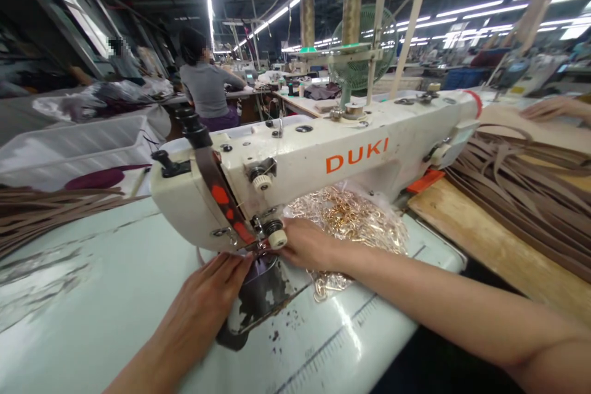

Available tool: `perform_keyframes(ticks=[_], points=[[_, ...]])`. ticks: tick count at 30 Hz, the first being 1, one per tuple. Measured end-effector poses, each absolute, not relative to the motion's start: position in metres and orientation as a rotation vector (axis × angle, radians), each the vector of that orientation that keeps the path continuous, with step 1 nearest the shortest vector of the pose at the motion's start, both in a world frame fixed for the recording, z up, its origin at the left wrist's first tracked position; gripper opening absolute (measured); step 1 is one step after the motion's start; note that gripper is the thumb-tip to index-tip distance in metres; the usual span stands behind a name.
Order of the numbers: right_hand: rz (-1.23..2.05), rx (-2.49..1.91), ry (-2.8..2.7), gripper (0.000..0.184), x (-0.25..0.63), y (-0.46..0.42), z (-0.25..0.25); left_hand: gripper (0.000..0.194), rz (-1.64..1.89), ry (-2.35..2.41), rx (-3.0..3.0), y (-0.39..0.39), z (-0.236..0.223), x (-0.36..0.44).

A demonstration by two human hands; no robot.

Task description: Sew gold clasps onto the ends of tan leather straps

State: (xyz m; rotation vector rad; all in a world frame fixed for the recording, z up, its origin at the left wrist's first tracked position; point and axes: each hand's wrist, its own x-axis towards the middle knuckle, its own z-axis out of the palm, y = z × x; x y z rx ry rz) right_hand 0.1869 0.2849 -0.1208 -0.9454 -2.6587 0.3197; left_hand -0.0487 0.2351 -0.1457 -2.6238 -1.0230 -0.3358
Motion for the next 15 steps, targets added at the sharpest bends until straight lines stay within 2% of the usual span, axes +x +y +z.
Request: perform_keyframes(ticks=[6, 15], points=[[0.426, -1.077, -2.635, 0.036, 0.188, 0.289, -0.113, 0.032, -0.313, -1.491, -2.878, 0.208, -0.113, -0.018], [0.162, -1.199, -2.563, 0.029, 0.174, 0.268, -0.122, 0.036, -0.345, -1.622, -3.199, 0.187, -0.09, -0.006]])
